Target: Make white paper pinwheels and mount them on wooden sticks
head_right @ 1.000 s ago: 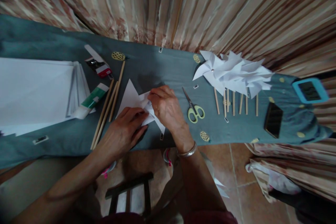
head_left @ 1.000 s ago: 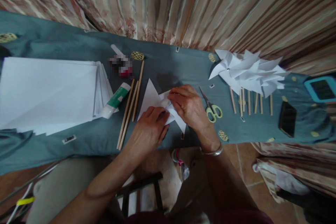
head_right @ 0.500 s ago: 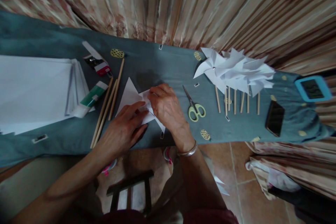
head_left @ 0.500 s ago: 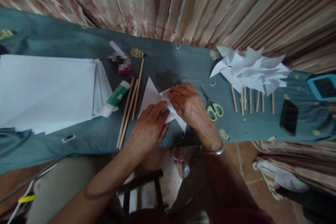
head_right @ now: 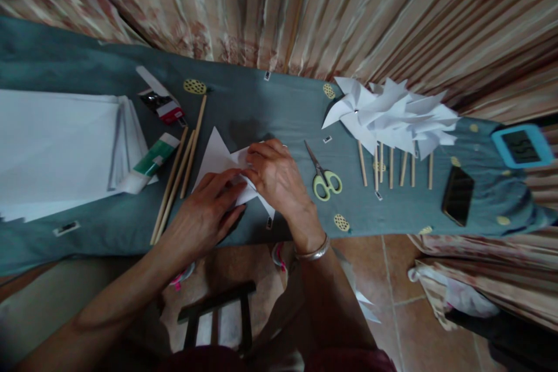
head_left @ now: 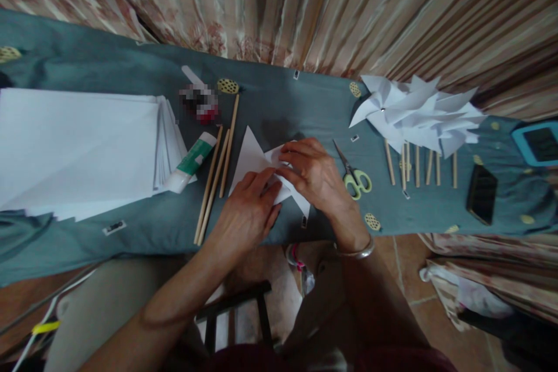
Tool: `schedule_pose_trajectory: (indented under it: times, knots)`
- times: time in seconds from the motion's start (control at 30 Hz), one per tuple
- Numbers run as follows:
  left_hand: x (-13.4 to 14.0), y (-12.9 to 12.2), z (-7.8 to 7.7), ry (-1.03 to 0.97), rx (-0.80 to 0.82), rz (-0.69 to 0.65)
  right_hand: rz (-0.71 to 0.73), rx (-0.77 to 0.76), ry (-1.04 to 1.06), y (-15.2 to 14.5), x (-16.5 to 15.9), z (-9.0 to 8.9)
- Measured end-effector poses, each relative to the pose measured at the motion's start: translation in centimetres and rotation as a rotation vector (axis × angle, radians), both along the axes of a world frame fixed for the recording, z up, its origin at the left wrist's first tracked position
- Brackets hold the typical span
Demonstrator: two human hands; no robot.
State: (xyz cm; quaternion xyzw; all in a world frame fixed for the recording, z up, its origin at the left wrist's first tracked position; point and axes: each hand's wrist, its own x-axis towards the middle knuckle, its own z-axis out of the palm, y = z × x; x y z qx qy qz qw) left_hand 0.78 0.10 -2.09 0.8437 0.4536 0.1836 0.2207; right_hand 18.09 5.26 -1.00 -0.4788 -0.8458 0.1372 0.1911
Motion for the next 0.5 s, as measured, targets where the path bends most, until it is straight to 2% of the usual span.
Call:
schedule_pose_trajectory:
  times: [0.27,0.5]
  knots:
    - [-0.04,-0.14,-0.15,0.010,0.025,0.013,-0.051,0.039,0.017,0.48,-0.21,-0.43]
    - [-0.08,-0.09,-0.04,-0.014,0.018,0.013,-0.090,0.010,0.066,0.85,-0.13,-0.80]
